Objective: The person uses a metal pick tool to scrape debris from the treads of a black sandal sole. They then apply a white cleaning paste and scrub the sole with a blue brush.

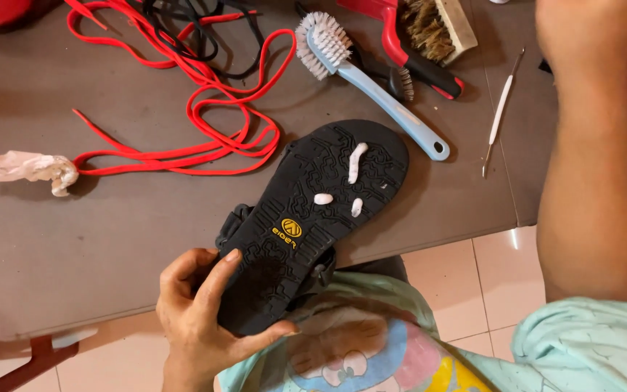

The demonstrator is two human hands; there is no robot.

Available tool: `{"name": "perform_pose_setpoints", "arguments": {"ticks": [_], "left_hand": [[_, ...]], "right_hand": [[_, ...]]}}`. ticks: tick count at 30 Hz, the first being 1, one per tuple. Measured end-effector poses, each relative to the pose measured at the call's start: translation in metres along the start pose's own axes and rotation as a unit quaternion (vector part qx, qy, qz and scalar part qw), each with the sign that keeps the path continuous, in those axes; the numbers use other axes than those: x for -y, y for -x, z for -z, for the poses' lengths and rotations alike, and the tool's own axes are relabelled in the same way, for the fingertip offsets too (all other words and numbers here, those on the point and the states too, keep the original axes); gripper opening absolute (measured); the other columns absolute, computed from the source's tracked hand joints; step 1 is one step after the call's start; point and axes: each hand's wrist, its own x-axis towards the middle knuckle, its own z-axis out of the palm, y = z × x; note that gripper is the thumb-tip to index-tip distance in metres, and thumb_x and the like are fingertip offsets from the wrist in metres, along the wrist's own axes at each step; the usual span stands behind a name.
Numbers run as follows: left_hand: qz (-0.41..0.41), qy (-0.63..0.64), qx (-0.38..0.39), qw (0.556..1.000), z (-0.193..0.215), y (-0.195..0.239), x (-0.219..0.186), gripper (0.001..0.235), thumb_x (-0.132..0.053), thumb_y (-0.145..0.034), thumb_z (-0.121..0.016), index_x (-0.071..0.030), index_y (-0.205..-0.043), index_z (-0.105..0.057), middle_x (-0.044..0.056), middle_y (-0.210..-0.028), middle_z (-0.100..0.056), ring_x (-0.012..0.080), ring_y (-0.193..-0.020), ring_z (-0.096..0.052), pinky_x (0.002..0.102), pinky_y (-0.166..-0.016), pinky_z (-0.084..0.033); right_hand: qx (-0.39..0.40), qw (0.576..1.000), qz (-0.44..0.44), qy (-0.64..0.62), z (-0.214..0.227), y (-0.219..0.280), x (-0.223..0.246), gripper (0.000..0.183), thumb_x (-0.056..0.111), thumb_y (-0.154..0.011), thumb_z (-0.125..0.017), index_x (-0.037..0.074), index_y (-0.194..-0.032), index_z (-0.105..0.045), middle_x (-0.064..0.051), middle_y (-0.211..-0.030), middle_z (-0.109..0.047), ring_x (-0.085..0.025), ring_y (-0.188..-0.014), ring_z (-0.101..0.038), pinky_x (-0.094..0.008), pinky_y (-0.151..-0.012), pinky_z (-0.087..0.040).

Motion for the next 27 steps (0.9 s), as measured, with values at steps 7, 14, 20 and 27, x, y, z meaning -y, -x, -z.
{"name": "perform_pose_setpoints", "arguments": {"ticks": [7,14,20,27], "left_hand": [[-0.017,0.003,-0.006,1.0,-0.001,-0.003,0.002,0.103,-0.076,-0.052,-0.089,-0.01,-0.128,-0.068,0.018,-0.126,-0.043,0.0286,-0.11,-0.062,0.042,-0.099,-0.06],[-0.017,-0.013,0.001,1.0,0.003,-0.007,-0.002,0.101,-0.077,-0.054,-0.087,-0.014,-0.13,-0.068,0.018,-0.126,-0.049,0.0264,-0.108,-0.064,0.042,-0.102,-0.058],[-0.008,0.003,0.035,0.999,0.015,-0.015,-0.005,0.106,-0.081,-0.052,-0.083,-0.017,-0.134,-0.065,0.016,-0.126,-0.051,0.0264,-0.109,-0.064,0.041,-0.097,-0.058],[-0.066,0.153,0.033,0.985,0.027,-0.056,0.0,0.099,-0.081,-0.069,-0.06,-0.006,-0.133,-0.063,0.017,-0.117,-0.057,0.0274,-0.103,-0.067,0.041,-0.094,-0.056]], "right_hand": [[0.333,0.93,-0.082,0.135,-0.022,-0.024,0.151,0.045,0.04,-0.089,-0.065,0.022,-0.13,-0.064,-0.003,-0.123,-0.072,-0.027,-0.096,-0.073,-0.053,-0.072,-0.054],[0.324,0.943,-0.057,0.042,-0.033,-0.013,0.144,0.051,0.016,-0.096,-0.05,0.008,-0.147,-0.047,-0.02,-0.115,-0.066,-0.042,-0.105,-0.062,-0.055,-0.087,-0.047],[0.262,0.915,-0.194,-0.237,-0.049,0.004,0.099,0.045,0.021,-0.109,-0.041,0.005,-0.15,-0.05,-0.006,-0.076,-0.055,-0.016,-0.059,-0.059,-0.029,-0.06,-0.046],[0.18,0.887,-0.225,-0.36,-0.03,-0.014,0.123,0.038,0.021,-0.112,-0.043,-0.001,-0.141,-0.054,-0.012,-0.099,-0.064,-0.015,-0.047,-0.051,-0.023,-0.041,-0.026]]}}
